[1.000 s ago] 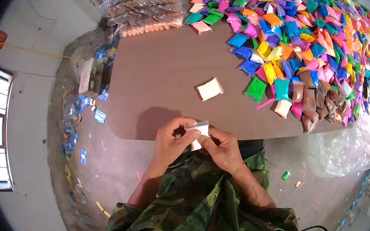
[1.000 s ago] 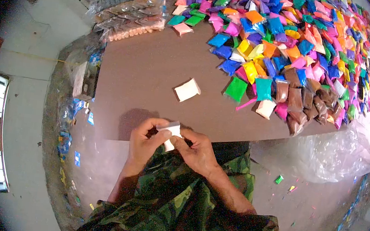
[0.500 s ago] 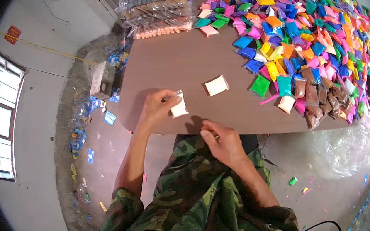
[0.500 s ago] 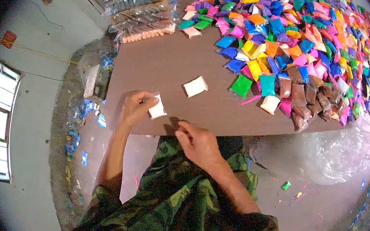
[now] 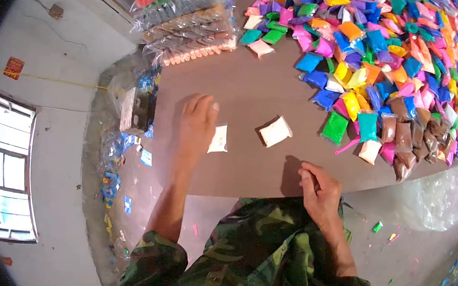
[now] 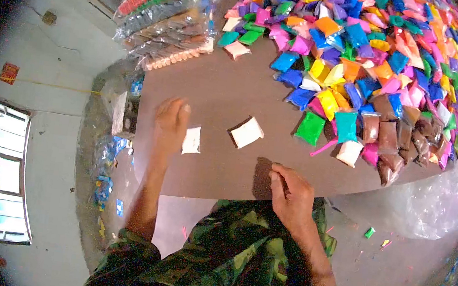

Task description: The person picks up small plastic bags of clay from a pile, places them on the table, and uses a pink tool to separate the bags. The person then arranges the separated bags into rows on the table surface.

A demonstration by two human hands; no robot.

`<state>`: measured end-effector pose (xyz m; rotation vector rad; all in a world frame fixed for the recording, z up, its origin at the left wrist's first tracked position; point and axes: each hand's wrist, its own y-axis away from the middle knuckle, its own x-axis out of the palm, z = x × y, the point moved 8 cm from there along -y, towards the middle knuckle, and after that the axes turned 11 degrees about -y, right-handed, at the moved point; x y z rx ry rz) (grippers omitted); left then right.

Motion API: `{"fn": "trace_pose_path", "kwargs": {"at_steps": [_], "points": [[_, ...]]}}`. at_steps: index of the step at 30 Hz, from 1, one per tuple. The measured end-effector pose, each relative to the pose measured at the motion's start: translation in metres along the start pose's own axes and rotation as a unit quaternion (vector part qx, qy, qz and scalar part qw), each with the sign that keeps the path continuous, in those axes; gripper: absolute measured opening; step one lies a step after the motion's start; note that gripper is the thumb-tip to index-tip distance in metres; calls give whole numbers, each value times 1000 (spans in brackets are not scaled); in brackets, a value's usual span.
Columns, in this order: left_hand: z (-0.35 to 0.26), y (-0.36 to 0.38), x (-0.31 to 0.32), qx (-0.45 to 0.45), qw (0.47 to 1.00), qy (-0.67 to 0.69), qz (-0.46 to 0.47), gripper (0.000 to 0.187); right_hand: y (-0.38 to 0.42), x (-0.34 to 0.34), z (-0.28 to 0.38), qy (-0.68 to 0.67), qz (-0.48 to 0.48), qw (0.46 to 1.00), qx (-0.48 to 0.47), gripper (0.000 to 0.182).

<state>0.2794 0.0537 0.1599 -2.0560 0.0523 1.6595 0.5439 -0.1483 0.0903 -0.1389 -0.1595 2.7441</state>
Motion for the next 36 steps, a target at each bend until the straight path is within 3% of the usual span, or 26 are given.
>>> {"fn": "trace_pose_path", "kwargs": {"at_steps": [5, 8, 16, 28, 31, 34, 36], "points": [[-8, 2, 50, 39, 997, -59, -6, 41, 1, -2, 2, 70, -6, 996, -48, 17], [0, 6, 51, 6, 999, -50, 0, 44, 1, 3, 11, 80, -5, 994, -69, 16], [-10, 3, 48, 29, 994, -109, 8, 46, -1, 6, 14, 107, 21, 992, -68, 19], [26, -3, 53, -32, 996, 80, -15, 43, 4, 0, 19, 66, 36, 994, -76, 17], [9, -5, 40, 5, 1000, -2, 7, 42, 2, 2, 20, 68, 37, 993, -93, 16], [22, -1, 39, 9, 996, -3, -93, 32, 1, 3, 20, 68, 29, 989, -126, 18], [24, 3, 27, -28, 996, 25, -78, 31, 2, 3, 18, 78, 30, 988, -128, 19]]}}
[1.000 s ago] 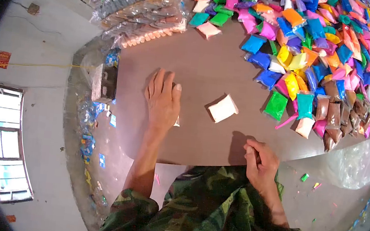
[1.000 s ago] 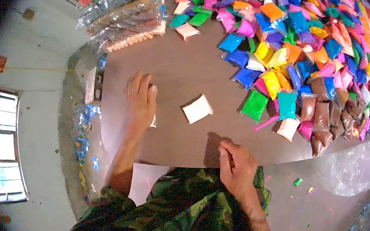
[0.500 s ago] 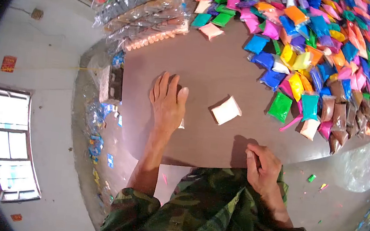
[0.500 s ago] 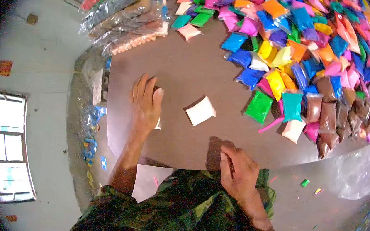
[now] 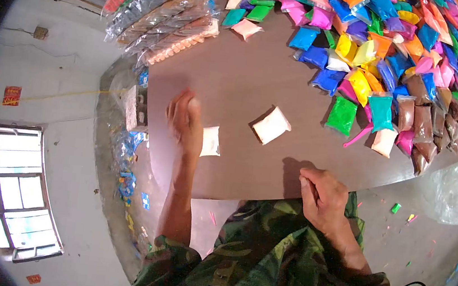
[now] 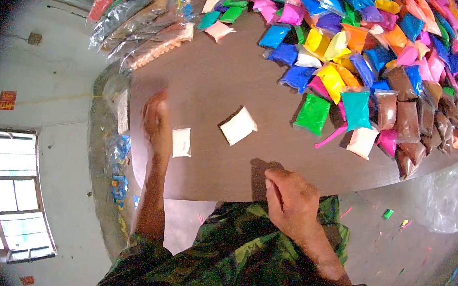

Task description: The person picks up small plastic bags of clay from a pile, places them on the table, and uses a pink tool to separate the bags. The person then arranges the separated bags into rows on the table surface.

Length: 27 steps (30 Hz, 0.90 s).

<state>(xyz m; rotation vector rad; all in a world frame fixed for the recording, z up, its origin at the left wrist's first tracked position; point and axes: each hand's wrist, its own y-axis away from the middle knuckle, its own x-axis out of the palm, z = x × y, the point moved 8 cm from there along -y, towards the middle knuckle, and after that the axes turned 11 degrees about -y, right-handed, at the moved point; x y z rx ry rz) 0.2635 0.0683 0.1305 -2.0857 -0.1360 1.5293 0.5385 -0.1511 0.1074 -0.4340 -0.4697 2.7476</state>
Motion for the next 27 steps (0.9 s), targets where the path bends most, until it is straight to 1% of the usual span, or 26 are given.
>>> {"fn": "trace_pose_path", "kwargs": {"at_steps": [1, 4, 7, 10, 13, 16, 17, 20, 21, 23, 24, 26, 27], "points": [[-1, 0, -7, -19, 1000, 11, 8, 30, 0, 1, 0, 4, 1, 1000, -1, 19], [-3, 7, 2, 40, 997, -66, 5, 32, -1, 1, 1, 2, -10, 1000, 2, 20], [-12, 10, 23, 46, 996, -61, 37, 33, 1, 3, 0, 20, -3, 1000, 18, 21], [-14, 5, 25, 49, 995, -75, 32, 34, 1, 2, 1, 12, -18, 999, -23, 22], [-8, 2, 22, 77, 992, -96, -15, 29, -2, 1, 4, -21, -40, 998, -44, 20], [3, -11, 20, 59, 991, -121, -24, 22, 0, 1, 3, -11, -27, 999, -16, 20], [20, -17, 27, 74, 988, -124, -53, 16, 0, 0, 4, -16, -33, 999, -24, 20], [-10, -36, -4, 57, 991, -115, -48, 14, 1, -1, 4, -24, -43, 998, -39, 20], [-16, -38, -8, 79, 987, -114, -80, 16, 0, 0, 5, -23, -42, 998, -42, 20], [-36, -31, 0, 85, 993, -64, -45, 21, -1, 0, 6, -21, -42, 998, -46, 21], [-58, -25, 1, 88, 995, -39, -27, 24, -1, 0, 6, -19, -41, 998, -47, 21], [-126, -3, -6, 120, 989, 48, 72, 28, -2, -1, 7, -20, -44, 998, -51, 21], [-149, 9, -1, 171, 978, 53, 107, 30, -3, -1, 7, -23, -49, 997, -55, 21]]}}
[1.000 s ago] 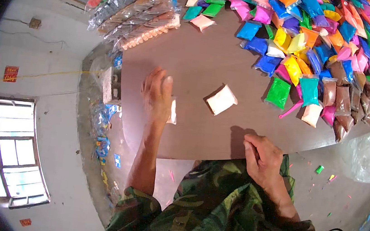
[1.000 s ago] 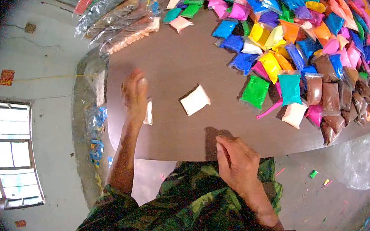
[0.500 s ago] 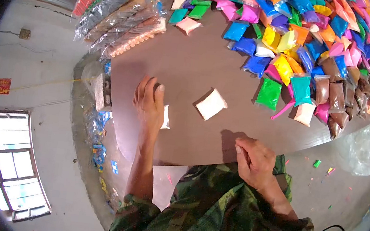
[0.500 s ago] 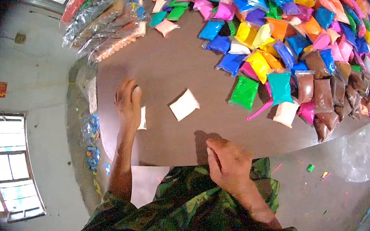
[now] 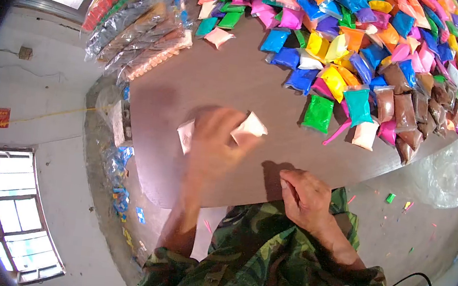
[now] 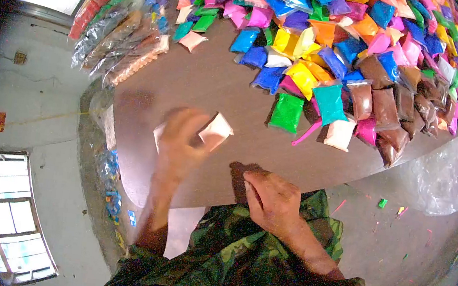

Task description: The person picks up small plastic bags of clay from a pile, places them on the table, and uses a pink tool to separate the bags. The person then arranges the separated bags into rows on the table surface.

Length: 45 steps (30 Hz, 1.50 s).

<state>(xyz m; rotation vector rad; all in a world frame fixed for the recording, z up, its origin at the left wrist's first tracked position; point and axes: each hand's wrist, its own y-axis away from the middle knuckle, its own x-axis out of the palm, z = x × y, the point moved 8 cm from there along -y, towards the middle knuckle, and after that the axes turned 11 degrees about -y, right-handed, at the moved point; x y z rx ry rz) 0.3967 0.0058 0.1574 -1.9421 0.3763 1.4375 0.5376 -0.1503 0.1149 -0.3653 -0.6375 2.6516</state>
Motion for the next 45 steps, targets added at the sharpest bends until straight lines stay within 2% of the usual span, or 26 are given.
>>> {"fn": "trace_pose_path", "kwargs": {"at_steps": [1, 4, 7, 8, 10, 13, 17, 20, 23, 26, 33, 36, 39, 42, 45], "points": [[-19, 2, 9, 52, 998, 6, 37, 32, 0, -1, 0, -2, -5, 1000, -2, 21], [-18, 10, 23, 10, 999, 36, 22, 30, 8, -1, -9, 9, 57, 993, 99, 25], [-14, 26, 20, -124, 958, 233, 116, 27, -5, -9, -3, -20, -4, 993, 119, 32], [-21, 30, 11, -129, 941, 271, 158, 26, -9, -9, -4, -65, -9, 985, 160, 34], [-31, 39, 4, -125, 936, 278, 177, 26, -12, -7, -9, -153, -17, 958, 241, 39], [-42, 53, 4, -126, 929, 303, 171, 23, -13, 13, -18, -205, 59, 951, 225, 41], [-38, 69, 7, -124, 947, 252, 158, 21, -1, 24, -32, -278, 71, 914, 286, 33], [-37, 70, 5, -135, 949, 245, 145, 21, 2, 26, -35, -328, 41, 887, 322, 26], [-37, 66, 1, -141, 942, 280, 122, 20, 0, 26, -35, -362, 31, 872, 328, 18], [-31, 70, 6, -128, 943, 289, 104, 18, 0, 23, -36, -326, 31, 879, 347, 9], [-31, 76, 6, -117, 963, 227, 87, 23, 0, 22, -35, -241, 43, 928, 279, 9], [-28, 77, 8, -162, 932, 296, 132, 28, 0, 22, -36, -251, 17, 930, 267, 9], [-24, 84, 12, -169, 923, 320, 128, 31, -1, 20, -37, -265, -13, 922, 283, 9], [-15, 94, 21, -252, 867, 410, 131, 32, -2, 21, -36, -267, -28, 924, 272, 10], [-13, 98, 22, -248, 876, 391, 138, 32, 1, 20, -37, -254, -36, 932, 255, 10]]}}
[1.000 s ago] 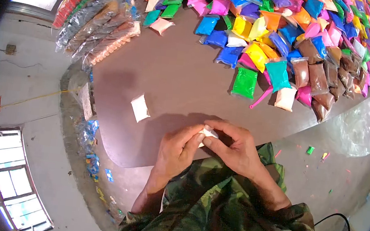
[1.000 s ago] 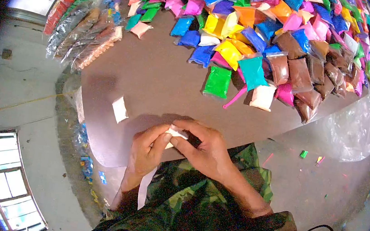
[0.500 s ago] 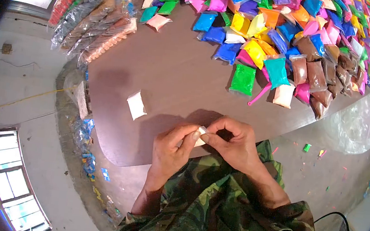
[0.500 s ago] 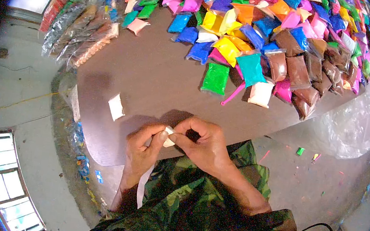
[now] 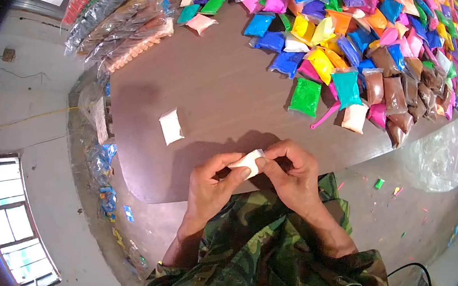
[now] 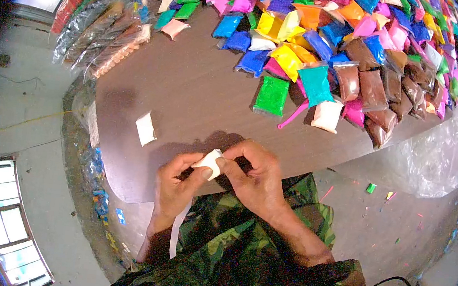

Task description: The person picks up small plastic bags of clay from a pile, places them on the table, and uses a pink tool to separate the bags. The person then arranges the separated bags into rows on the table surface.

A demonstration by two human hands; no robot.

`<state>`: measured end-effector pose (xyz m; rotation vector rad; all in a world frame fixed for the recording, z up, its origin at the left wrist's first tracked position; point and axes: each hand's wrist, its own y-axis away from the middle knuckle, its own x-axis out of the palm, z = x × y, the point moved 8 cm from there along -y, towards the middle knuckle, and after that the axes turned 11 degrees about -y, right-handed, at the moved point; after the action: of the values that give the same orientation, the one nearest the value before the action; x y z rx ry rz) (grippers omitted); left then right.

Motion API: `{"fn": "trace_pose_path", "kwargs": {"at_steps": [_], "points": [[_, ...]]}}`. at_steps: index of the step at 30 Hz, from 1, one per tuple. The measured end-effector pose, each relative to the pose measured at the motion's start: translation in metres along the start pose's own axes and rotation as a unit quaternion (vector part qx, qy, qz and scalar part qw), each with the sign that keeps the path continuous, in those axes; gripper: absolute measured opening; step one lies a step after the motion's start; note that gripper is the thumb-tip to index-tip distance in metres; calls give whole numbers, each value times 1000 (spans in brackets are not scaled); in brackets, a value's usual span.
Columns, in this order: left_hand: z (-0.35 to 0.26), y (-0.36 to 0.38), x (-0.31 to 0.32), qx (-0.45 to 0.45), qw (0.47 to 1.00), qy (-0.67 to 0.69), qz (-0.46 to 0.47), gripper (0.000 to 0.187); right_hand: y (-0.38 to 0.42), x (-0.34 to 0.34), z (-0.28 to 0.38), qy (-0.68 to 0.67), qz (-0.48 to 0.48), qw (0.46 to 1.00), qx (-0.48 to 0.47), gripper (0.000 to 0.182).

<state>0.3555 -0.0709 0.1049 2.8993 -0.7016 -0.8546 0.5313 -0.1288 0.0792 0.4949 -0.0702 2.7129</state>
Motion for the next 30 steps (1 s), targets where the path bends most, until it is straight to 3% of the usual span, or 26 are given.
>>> {"fn": "trace_pose_path", "kwargs": {"at_steps": [2, 5, 8, 11, 14, 23, 26, 30], "points": [[-6, 1, -1, 3, 1000, -14, -2, 31, 1, 0, -1, 8, 3, 1000, -21, 10], [-2, 2, -3, 6, 1000, -5, -12, 28, 0, 2, 2, -24, 18, 994, 106, 11], [2, 2, -1, 7, 1000, 19, -20, 27, -2, 2, -1, -35, 22, 992, 123, 15], [7, 3, 2, 6, 1000, 12, -23, 28, -7, 5, 9, 38, 70, 995, 67, 15], [0, 5, 2, 10, 1000, -13, -18, 29, -5, 2, 0, 5, 48, 999, -5, 15], [9, 7, 0, -11, 1000, 11, -7, 31, 1, 1, -4, -111, 23, 985, 130, 13], [7, 4, -3, 5, 1000, -9, -9, 31, 1, 0, -6, -24, 63, 988, 142, 15], [11, 5, -3, 12, 1000, -7, -9, 32, 1, 0, -7, -19, 61, 984, 164, 16]]}}
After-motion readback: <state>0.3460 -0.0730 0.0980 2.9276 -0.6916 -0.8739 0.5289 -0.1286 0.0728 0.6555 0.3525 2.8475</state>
